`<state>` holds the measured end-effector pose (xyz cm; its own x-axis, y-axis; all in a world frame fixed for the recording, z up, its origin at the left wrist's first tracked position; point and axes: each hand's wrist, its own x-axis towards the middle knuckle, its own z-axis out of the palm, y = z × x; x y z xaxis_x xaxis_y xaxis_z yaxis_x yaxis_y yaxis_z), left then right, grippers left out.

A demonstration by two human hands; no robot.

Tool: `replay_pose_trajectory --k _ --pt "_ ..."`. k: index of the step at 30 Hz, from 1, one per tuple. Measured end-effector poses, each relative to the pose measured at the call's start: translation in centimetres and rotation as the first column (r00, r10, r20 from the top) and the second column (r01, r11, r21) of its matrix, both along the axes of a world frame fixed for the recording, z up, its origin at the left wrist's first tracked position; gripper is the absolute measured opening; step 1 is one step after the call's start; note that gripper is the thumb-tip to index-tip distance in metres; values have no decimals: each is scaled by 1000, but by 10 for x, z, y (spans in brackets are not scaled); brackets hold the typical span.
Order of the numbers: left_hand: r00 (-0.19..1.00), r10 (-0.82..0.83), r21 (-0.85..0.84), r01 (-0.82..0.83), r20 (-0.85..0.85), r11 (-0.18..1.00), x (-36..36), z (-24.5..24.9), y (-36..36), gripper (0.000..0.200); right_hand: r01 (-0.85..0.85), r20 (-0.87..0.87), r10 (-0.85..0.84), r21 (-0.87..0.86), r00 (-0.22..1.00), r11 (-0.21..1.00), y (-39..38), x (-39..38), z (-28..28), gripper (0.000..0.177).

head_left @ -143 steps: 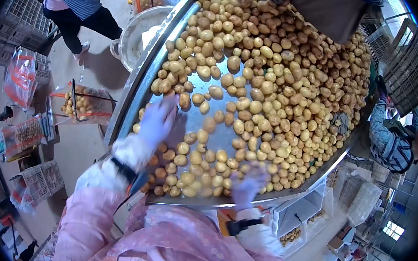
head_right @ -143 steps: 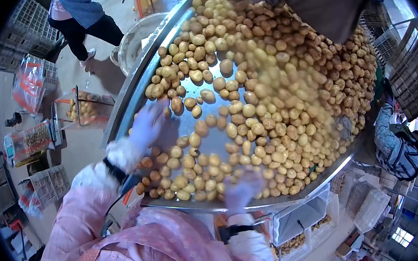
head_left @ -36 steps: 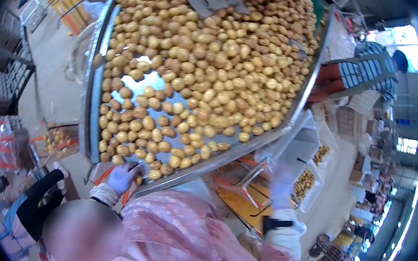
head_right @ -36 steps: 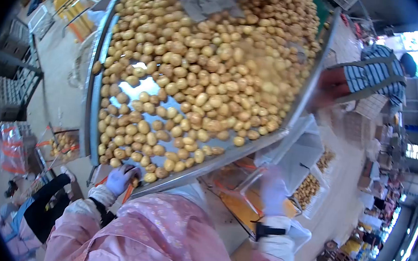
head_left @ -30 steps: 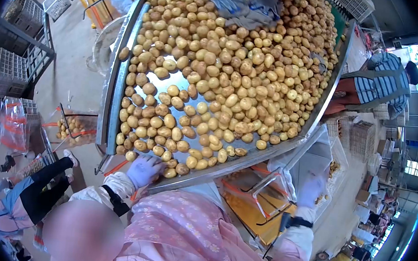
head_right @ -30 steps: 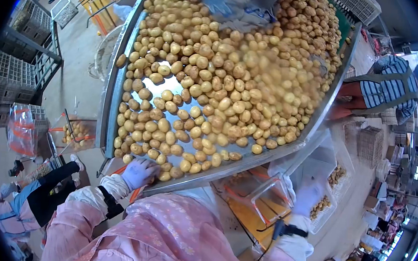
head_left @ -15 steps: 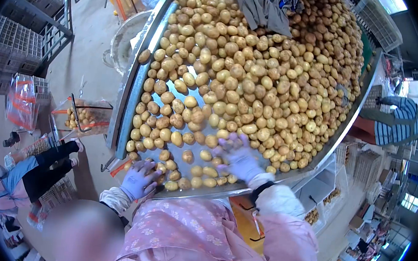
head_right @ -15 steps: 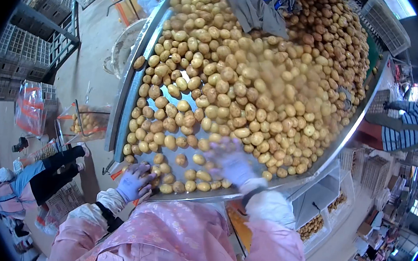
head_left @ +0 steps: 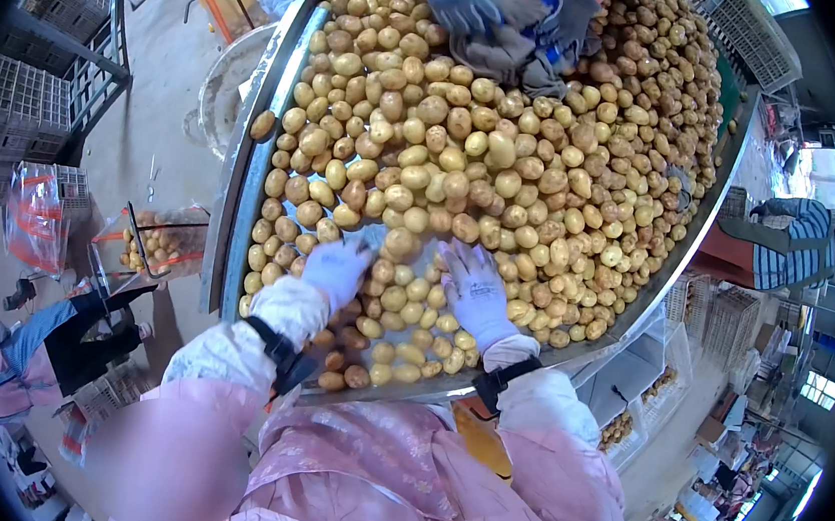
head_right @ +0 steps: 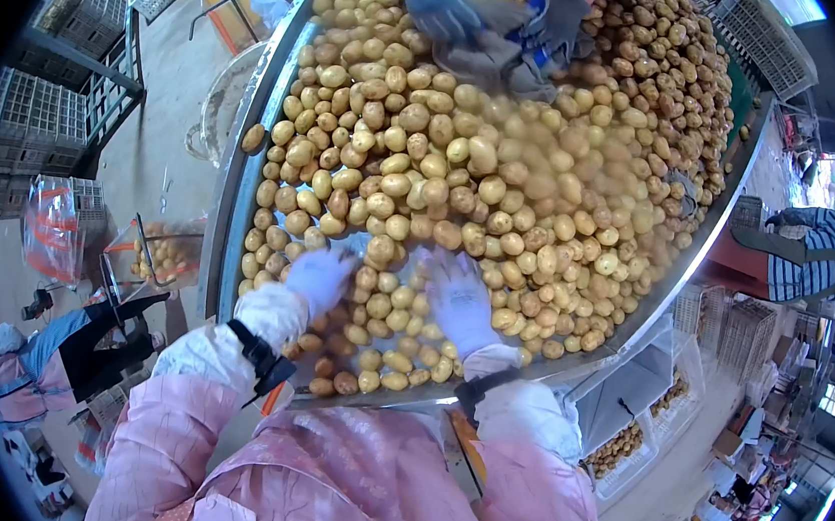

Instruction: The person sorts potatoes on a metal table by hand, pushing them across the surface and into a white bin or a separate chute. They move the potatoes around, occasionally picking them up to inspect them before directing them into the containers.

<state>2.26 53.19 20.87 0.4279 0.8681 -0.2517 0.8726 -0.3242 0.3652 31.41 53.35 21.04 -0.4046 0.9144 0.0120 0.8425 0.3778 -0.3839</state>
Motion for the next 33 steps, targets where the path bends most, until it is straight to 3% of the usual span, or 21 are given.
replay_pose_trajectory --k 1,2,6,8,10,12,15,16,17,18,19,21,22,23,24,26,27,28,29,31,33 --pt "1000 -1 21 2 -14 1000 -2 1 -21 31 77 -27 -78 -44 997 996 -7 2 0 52" --pt "998 15 -121 -21 -55 992 -4 8 -37 40 253 -55 -259 -101 964 962 -6 -17 23 44" --pt "989 143 -232 -144 -21 962 -24 0 -99 39 -48 -49 48 4 998 999 -5 -75 -26 37" --pt "965 251 -273 -220 82 936 -34 16 -105 37 -33 147 29 23 989 999 -1 -107 -5 32" --pt "881 401 -198 -358 253 912 -54 -5 -122 40 106 170 -91 -82 981 991 -9 -113 -33 28" --pt "757 528 -196 -492 385 848 -60 10 -126 43 203 53 -197 -180 979 962 -18 -110 -38 28" --pt "655 568 -52 -631 498 774 -58 16 -125 39 200 -337 -305 -311 891 929 -25 -87 -19 36" --pt "358 648 -281 -687 672 671 -35 28 -124 36 231 -486 -398 -368 778 901 -39 -82 -23 44" --pt "503 563 -192 -610 656 769 -20 38 -123 34 187 -622 -561 -562 546 806 -62 -76 -32 45" --pt "675 488 -313 -375 554 873 -1 56 -127 45 75 -652 -708 -719 269 691 -90 -71 -41 45" --pt "791 244 -260 -112 561 959 28 74 -119 49 103 -697 -645 -650 311 752 -110 -63 -31 41" --pt "791 -154 -134 285 592 949 70 107 -115 58 130 -734 -573 -569 366 812 -147 -38 3 33" --pt "717 -203 -58 321 667 945 73 96 -127 56 129 -733 -565 -562 378 817 -165 -22 27 32" --pt "634 -250 19 347 732 938 76 80 -135 53 -78 -603 -798 -796 23 600 -190 2 38 33" --pt "665 -265 -7 376 698 926 72 70 -136 54 5 -474 -879 -880 -46 474 -210 34 50 32" --pt "725 -293 -68 424 624 903 45 51 -137 56 330 -369 -925 -865 93 378 -269 113 49 36" --pt "781 -396 -17 461 483 887 23 38 -142 57 535 -333 -889 -712 313 455 -292 145 35 44" --pt "758 -461 132 455 461 881 -4 -7 -156 54 699 -172 -920 -605 353 381 -289 155 69 43" --pt "751 -528 243 469 396 849 -26 2 -153 51 830 -9 -935 -456 356 321 -275 155 107 42" --pt "896 -373 -94 405 241 910 -43 15 -153 46 797 -213 -939 -498 268 341 -243 158 99 38" --pt "930 -249 -205 309 271 929 -30 25 -135 45 764 -298 -866 -411 403 497 -207 132 94 34"
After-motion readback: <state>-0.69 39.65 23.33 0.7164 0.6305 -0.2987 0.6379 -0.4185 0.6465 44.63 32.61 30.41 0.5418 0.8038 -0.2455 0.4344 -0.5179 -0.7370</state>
